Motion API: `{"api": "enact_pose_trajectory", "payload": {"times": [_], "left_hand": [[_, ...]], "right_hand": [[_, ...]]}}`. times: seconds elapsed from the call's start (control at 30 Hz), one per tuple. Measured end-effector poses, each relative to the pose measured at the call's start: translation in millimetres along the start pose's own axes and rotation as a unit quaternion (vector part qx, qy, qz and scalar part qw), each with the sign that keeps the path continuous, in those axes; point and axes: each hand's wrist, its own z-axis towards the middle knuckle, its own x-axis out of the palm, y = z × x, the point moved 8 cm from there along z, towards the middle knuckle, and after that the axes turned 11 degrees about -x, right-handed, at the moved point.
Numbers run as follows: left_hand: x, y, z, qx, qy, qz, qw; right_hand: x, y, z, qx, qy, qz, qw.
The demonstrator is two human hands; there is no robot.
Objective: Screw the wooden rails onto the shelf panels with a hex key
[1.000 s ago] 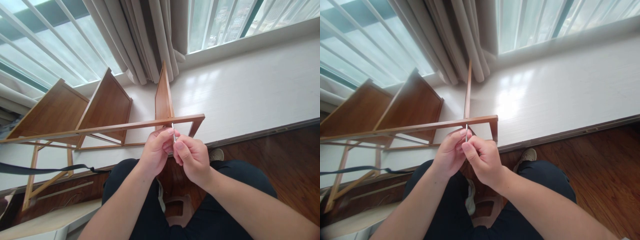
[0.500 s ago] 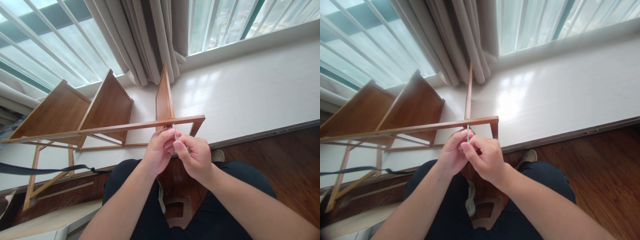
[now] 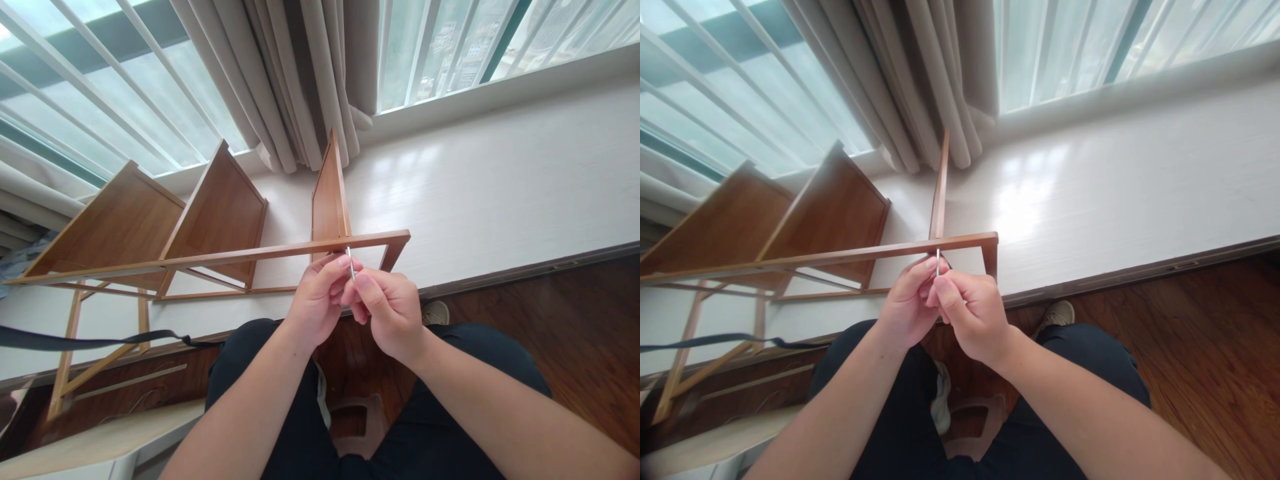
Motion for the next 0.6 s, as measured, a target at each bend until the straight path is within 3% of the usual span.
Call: {"api": "enact_pose_trajectory", "payload": {"times": [0.27,0.43,0.6], "left_hand": [[-7.9,-2,0,0.007,-0.038,0.024,0.999],[-11.8,-1,-2,-0.016,-0.079,0.036,0.996],[-7.2,-1,-6,-0.030,-0.072,0.026,0.997]], "right_hand": [[14,-18,-12,0.128,-0.043,0.186,0.973],[36,-29,-20,0.196,-0.069,0.365,0.908],[51,-26,-22,0.211,-0.091,0.478,0.848]]}}
